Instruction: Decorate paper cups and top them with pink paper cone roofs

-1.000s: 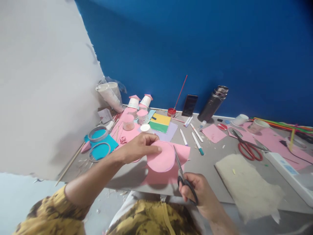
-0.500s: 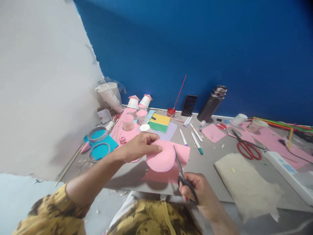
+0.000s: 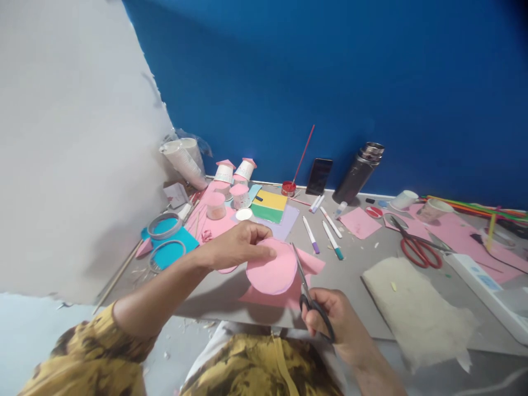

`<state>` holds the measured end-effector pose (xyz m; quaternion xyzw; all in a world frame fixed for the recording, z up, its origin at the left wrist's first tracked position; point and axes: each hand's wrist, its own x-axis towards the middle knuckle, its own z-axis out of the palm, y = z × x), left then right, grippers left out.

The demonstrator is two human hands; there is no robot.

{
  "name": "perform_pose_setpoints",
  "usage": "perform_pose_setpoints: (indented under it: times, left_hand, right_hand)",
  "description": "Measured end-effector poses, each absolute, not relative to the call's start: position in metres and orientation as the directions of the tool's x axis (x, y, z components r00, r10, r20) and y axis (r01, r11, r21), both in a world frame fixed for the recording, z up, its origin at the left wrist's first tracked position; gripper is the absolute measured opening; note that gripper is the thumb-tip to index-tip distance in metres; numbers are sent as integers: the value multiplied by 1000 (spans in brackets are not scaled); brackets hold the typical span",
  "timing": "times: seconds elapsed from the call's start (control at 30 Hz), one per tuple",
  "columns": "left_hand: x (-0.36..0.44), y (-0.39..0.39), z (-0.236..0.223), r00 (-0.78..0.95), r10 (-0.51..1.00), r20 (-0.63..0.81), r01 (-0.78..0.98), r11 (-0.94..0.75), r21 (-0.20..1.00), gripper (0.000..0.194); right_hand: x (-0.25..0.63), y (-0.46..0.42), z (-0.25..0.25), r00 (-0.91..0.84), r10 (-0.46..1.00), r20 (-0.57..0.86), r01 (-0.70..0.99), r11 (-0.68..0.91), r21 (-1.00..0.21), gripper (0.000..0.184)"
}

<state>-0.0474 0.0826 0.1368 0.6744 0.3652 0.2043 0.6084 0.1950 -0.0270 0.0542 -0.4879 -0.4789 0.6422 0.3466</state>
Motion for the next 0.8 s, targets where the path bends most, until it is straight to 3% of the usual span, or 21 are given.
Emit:
perform_pose_setpoints:
  times: [0.8]
  left_hand:
    - [-45,82,137,617,771,-156,219,23,975,30]
  right_hand:
    - [195,-29,44,-279,909,-308,8,-319,-948,50]
